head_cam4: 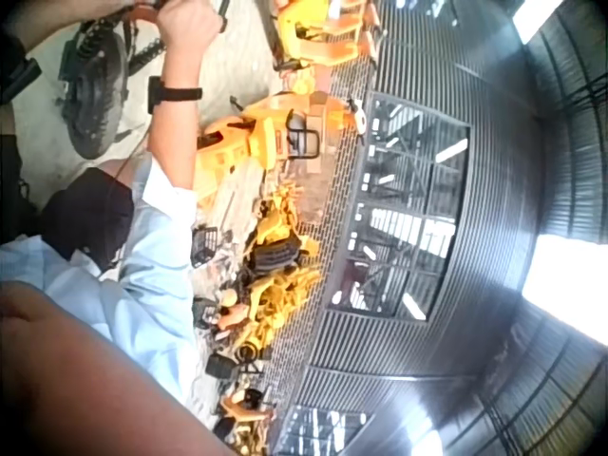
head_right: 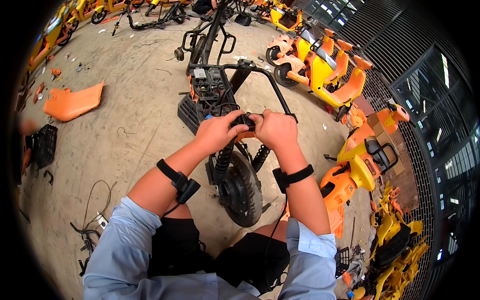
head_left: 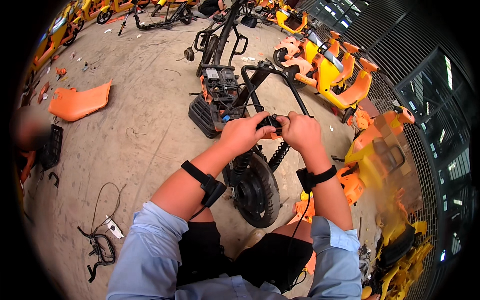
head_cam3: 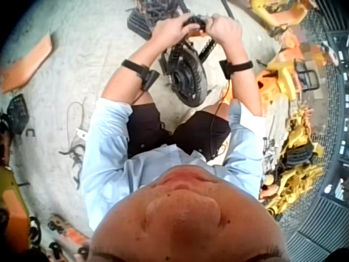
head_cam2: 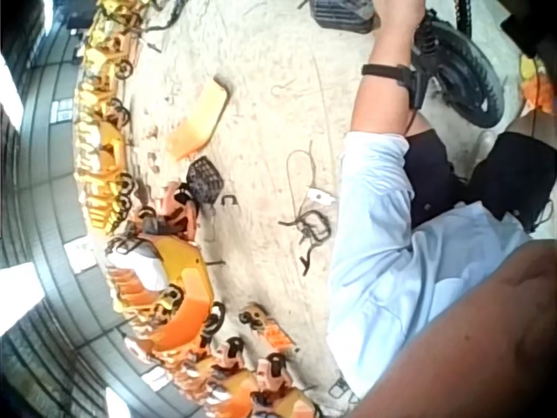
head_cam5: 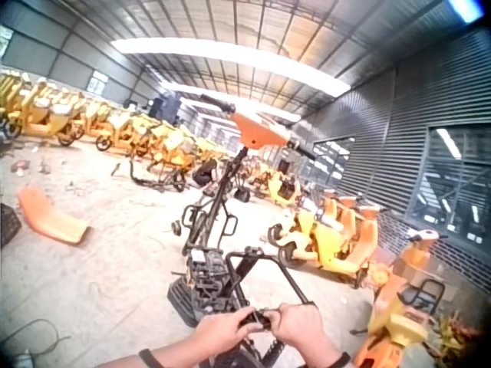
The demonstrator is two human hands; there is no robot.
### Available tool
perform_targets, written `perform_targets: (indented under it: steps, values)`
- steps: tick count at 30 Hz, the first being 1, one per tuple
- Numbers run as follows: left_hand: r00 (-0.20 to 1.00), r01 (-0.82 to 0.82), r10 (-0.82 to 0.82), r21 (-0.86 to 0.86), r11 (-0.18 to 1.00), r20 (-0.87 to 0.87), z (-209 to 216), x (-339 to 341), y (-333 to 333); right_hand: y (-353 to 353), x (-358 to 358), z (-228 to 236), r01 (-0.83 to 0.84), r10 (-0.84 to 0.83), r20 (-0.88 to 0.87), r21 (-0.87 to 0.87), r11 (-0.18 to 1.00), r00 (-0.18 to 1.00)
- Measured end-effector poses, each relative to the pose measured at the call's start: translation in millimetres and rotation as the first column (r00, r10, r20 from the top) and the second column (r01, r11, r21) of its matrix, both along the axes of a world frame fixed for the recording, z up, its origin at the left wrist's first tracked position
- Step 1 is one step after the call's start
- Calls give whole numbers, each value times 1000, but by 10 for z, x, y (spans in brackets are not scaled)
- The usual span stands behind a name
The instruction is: The person assembles parts onto a motorcycle chassis by hand and with a wrench, threading bolts and tightening components on the frame.
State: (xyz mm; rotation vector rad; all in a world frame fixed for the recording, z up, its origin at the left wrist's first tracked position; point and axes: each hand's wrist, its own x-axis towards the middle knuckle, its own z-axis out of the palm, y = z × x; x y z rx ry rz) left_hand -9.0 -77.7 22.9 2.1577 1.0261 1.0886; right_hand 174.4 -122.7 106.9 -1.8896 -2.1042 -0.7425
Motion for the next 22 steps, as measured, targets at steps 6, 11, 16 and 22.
perform_targets:
  steps: [6,11,16,22]
  values:
    - [1000,-19,19,-23,1000,-16,8,3,-38,-125,-251,145,177,-200,-116,-183,967,973]
    - [998,54,-54,-26,998,8,32,12,36,-150,-189,202,172,-207,-154,-215,961,966]
    - [921,162,-101,-134,978,376,-81,116,150,28,199,441,-57,-57,-449,-237,970,892]
    - [511,491,498,-713,501,701,64,1,285,-295,398,476,-279,142,-988,153,948,-62]
